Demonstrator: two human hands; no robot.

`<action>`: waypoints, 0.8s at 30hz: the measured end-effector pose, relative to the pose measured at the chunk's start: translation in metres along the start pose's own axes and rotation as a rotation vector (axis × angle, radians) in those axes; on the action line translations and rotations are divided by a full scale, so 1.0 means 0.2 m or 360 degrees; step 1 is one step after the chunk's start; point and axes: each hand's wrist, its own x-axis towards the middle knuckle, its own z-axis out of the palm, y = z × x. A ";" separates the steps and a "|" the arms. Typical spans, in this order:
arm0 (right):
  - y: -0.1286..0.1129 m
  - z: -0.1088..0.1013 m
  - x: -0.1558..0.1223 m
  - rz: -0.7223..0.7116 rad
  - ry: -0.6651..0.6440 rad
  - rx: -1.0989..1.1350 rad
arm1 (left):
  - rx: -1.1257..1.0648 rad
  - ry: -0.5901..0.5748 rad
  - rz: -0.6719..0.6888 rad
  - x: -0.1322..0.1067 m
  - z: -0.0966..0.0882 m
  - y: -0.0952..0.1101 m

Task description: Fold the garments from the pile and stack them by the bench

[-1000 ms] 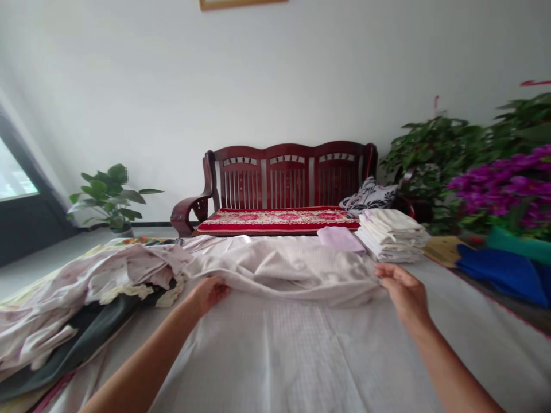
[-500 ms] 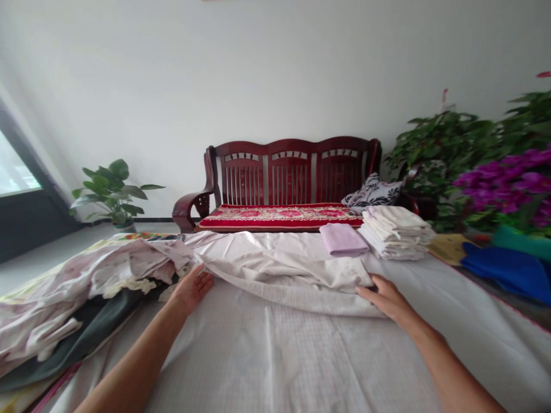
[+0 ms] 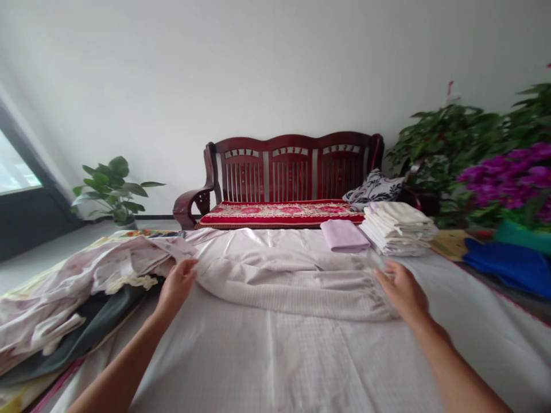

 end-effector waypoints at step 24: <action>-0.17 -0.15 -0.11 -0.0464 -0.1129 0.0004 | 0.0984 -0.0868 0.0959 -0.11 -0.16 0.13</action>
